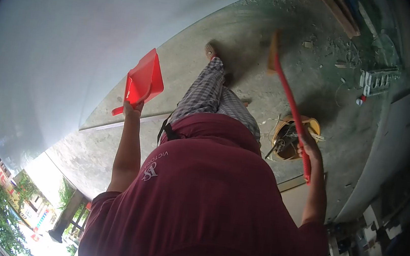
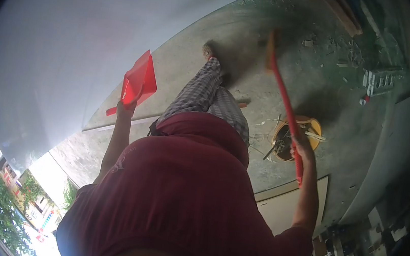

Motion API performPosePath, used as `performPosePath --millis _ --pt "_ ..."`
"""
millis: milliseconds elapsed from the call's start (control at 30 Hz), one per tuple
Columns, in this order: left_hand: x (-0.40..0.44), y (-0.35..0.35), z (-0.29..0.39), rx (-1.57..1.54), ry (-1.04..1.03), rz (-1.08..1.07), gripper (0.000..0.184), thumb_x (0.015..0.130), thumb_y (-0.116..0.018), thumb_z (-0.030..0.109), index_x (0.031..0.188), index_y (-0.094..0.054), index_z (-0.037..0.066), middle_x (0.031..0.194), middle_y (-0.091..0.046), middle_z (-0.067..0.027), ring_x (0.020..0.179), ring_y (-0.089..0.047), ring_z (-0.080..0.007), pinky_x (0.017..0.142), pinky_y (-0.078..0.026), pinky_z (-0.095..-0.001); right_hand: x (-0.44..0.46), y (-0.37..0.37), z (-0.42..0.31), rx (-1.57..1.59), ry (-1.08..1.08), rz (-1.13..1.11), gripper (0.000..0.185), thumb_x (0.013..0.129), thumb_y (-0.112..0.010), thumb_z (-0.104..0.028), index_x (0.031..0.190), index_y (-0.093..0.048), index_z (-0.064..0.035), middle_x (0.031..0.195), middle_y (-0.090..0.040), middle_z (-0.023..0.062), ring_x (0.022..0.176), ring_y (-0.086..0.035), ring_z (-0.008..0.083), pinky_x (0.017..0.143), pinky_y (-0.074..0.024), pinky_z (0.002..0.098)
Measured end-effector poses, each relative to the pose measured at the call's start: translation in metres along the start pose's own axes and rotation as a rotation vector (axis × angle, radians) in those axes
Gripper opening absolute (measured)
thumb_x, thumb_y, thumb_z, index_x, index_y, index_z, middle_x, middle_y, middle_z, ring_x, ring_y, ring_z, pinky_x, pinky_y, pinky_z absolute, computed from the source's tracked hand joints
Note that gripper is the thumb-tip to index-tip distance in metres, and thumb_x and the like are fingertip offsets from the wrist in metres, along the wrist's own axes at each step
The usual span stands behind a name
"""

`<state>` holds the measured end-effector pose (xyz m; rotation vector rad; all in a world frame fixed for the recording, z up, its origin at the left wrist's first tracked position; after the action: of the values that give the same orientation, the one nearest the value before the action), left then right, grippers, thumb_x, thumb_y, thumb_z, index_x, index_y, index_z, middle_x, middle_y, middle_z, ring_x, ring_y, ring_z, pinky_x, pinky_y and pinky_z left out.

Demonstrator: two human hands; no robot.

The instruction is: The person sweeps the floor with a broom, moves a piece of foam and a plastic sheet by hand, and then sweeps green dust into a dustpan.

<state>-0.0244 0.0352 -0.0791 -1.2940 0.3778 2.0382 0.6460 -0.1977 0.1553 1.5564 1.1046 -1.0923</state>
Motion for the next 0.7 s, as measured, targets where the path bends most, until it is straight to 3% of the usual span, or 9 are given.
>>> performPosePath --millis 67,167,267,400,500,633,700 --pt "-0.005 0.000 -0.001 -0.015 0.030 0.096 0.044 0.086 -0.031 0.026 0.120 -0.031 -0.002 0.121 -0.040 -0.0227 0.105 -0.046 -0.0411 0.087 -0.042 -0.0508 0.001 -0.029 0.003 0.053 0.027 -0.072 0.063 0.070 -0.060 -0.056 0.122 -0.036 -0.0297 0.057 -0.039 -0.0017 0.037 -0.038 0.0073 0.033 -0.0342 0.0216" --pt "0.013 0.008 -0.016 -0.145 0.174 0.124 0.040 0.081 -0.039 0.021 0.116 -0.040 0.003 0.115 -0.047 -0.0186 0.103 -0.048 -0.0379 0.080 -0.045 -0.0541 0.022 -0.039 0.002 0.054 0.015 -0.097 0.052 0.074 -0.059 -0.052 0.115 -0.043 -0.0244 0.056 -0.040 -0.0001 0.037 -0.040 0.0087 0.033 -0.0342 0.0221" --pt "-0.011 -0.017 -0.018 -0.153 0.124 0.128 0.040 0.081 -0.038 0.019 0.116 -0.039 0.001 0.115 -0.046 -0.0203 0.103 -0.048 -0.0394 0.080 -0.045 -0.0548 0.060 0.015 0.013 0.071 -0.072 0.003 0.050 0.077 -0.058 -0.046 0.120 -0.040 -0.0271 0.053 -0.041 0.0014 0.036 -0.041 0.0107 0.031 -0.0360 0.0245" --pt "-0.007 -0.030 -0.003 -0.167 0.093 -0.016 0.039 0.081 -0.037 0.017 0.117 -0.038 0.001 0.116 -0.045 -0.0208 0.102 -0.048 -0.0398 0.079 -0.045 -0.0550 0.088 0.066 -0.026 -0.060 0.183 0.081 0.049 0.080 -0.055 -0.044 0.122 -0.039 -0.0238 0.054 -0.041 0.0016 0.034 -0.040 0.0106 0.029 -0.0347 0.0246" --pt "-0.015 -0.035 0.007 -0.127 0.068 0.054 0.040 0.081 -0.037 0.018 0.117 -0.038 0.001 0.117 -0.044 -0.0200 0.102 -0.049 -0.0389 0.079 -0.046 -0.0536 0.090 0.091 -0.035 -0.101 0.310 0.134 0.047 0.083 -0.054 -0.038 0.124 -0.037 -0.0222 0.054 -0.039 -0.0001 0.034 -0.039 0.0092 0.030 -0.0355 0.0246" --pt "-0.018 -0.035 0.013 -0.062 0.039 0.134 0.041 0.081 -0.037 0.019 0.118 -0.038 0.002 0.116 -0.046 -0.0185 0.102 -0.049 -0.0383 0.079 -0.046 -0.0526 0.022 0.053 -0.063 -0.108 0.178 0.128 0.048 0.082 -0.055 -0.037 0.124 -0.036 -0.0242 0.054 -0.039 -0.0001 0.034 -0.039 0.0088 0.030 -0.0350 0.0237" --pt "-0.003 -0.038 0.013 -0.118 0.027 -0.001 0.041 0.081 -0.037 0.020 0.118 -0.039 0.003 0.115 -0.047 -0.0172 0.103 -0.049 -0.0380 0.080 -0.045 -0.0528 -0.010 0.003 -0.076 -0.009 0.068 -0.009 0.053 0.081 -0.057 -0.036 0.127 -0.032 -0.0273 0.054 -0.040 -0.0001 0.037 -0.041 0.0073 0.031 -0.0347 0.0220"
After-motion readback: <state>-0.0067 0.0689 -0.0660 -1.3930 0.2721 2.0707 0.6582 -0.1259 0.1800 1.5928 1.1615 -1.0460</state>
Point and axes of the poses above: each hand's wrist, its own x-axis towards the middle knuckle, its own y-axis out of the back of the hand, z = x × y, the point moved 9 cm from there along x, towards the middle knuckle
